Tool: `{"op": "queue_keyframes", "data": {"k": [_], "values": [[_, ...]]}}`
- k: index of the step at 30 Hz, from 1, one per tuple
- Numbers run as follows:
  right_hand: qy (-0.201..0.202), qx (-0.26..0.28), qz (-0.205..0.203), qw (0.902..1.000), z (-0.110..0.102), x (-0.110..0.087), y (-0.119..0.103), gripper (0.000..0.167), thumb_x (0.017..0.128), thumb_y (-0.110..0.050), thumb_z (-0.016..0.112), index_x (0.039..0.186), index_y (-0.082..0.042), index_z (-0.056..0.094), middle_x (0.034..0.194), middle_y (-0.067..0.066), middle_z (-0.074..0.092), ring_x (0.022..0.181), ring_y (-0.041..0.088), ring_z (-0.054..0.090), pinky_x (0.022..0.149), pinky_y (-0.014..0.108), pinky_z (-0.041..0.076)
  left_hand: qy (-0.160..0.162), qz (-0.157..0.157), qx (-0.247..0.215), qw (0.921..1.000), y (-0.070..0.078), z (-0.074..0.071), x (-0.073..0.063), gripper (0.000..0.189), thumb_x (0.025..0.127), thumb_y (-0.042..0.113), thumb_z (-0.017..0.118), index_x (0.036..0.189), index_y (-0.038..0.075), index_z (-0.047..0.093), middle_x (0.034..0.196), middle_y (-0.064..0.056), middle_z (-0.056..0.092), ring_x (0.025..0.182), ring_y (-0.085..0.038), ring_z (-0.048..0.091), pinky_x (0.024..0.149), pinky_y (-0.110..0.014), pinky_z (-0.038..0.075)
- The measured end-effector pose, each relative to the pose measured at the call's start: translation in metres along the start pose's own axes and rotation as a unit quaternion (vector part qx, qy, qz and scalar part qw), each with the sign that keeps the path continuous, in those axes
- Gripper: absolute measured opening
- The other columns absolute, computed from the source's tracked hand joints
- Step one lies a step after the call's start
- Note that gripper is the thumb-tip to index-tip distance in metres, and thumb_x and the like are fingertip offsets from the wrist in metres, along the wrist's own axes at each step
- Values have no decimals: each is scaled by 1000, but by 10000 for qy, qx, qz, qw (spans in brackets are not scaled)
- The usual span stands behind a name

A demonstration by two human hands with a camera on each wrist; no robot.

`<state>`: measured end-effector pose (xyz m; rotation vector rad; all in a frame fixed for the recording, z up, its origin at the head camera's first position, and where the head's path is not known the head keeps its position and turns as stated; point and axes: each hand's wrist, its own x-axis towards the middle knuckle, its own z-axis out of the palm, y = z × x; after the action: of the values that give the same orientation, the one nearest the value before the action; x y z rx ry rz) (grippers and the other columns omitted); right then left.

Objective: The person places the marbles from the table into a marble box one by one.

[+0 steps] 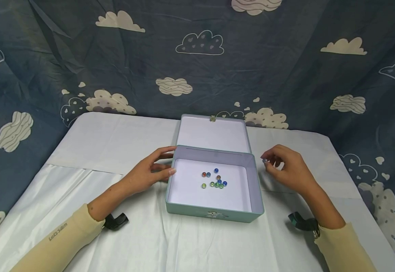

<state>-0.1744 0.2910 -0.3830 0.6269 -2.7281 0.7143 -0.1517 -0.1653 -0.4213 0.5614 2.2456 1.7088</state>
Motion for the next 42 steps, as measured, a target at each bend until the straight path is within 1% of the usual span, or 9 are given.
{"op": "queue_keyframes", "data": {"k": [3, 6, 12, 17, 19, 21, 28, 34, 42], "values": [[49, 36, -130, 9999, -2, 0, -6, 22, 89, 3, 75, 106, -11, 75, 98, -2, 70, 81, 14, 61, 70, 17, 51, -3, 7, 10, 10000, 0, 0, 0, 73, 103, 26, 75, 165, 31, 36, 161, -12, 44, 130, -35, 64, 86, -37, 65], [66, 72, -169, 9998, -3, 0, -11, 23, 89, 2, 75, 108, -12, 74, 99, -2, 71, 81, 13, 61, 71, 16, 52, -3, 11, 24, 10000, 0, 0, 0, 74, 103, 26, 75, 165, 31, 36, 162, -13, 44, 131, -35, 64, 86, -38, 65], [66, 122, -180, 9997, -4, 0, -19, 24, 89, 2, 75, 107, -12, 72, 99, -2, 71, 82, 14, 62, 71, 22, 55, -2, 15, 26, 10000, 0, 0, 0, 74, 103, 27, 75, 165, 31, 36, 161, -12, 44, 131, -35, 64, 87, -38, 65], [58, 134, -265, 9995, -4, -1, -24, 24, 88, 4, 75, 107, -12, 72, 99, -2, 70, 82, 15, 62, 71, 23, 55, -11, 25, 27, 10000, 0, 0, 0, 74, 103, 27, 75, 165, 31, 36, 161, -12, 44, 131, -35, 64, 87, -37, 65], [60, 149, -295, 9994, -4, -2, -25, 25, 88, 4, 75, 107, -12, 72, 99, -3, 70, 82, 14, 62, 71, 21, 54, -10, 26, 38, 10000, 0, 0, 0, 74, 103, 27, 75, 165, 31, 36, 161, -13, 44, 131, -35, 64, 86, -37, 65], [49, 181, -332, 9993, -3, -2, -26, 26, 88, 5, 75, 107, -12, 72, 100, -2, 70, 82, 14, 62, 71, 22, 55, -7, 18, 57, 10000, 0, 0, 0, 74, 103, 27, 75, 165, 31, 36, 161, -13, 44, 131, -35, 64, 86, -37, 65], [-15, 222, -394, 9990, 0, -3, -26, 27, 89, 5, 76, 109, -11, 73, 101, -3, 70, 81, 12, 61, 71, 14, 51, 4, 1, 79, 10000, 0, 0, 1, 74, 103, 27, 75, 165, 31, 36, 162, -14, 44, 130, -34, 65, 87, -37, 65], [-82, 216, -370, 9990, 2, -3, -25, 27, 89, 4, 78, 110, -12, 73, 102, -3, 71, 82, 12, 62, 71, 15, 53, -3, 12, 23, 10000, 0, 0, 0, 74, 103, 26, 75, 165, 30, 36, 162, -14, 44, 130, -35, 65, 86, -37, 65], [-87, 236, -389, 9989, 2, -3, -25, 26, 89, 3, 78, 110, -12, 73, 103, -2, 71, 81, 12, 62, 71, 18, 55, 21, 6, 65, 10000, 1, 0, 0, 74, 102, 27, 75, 165, 32, 36, 161, -12, 44, 130, -34, 65, 87, -36, 65]]}}
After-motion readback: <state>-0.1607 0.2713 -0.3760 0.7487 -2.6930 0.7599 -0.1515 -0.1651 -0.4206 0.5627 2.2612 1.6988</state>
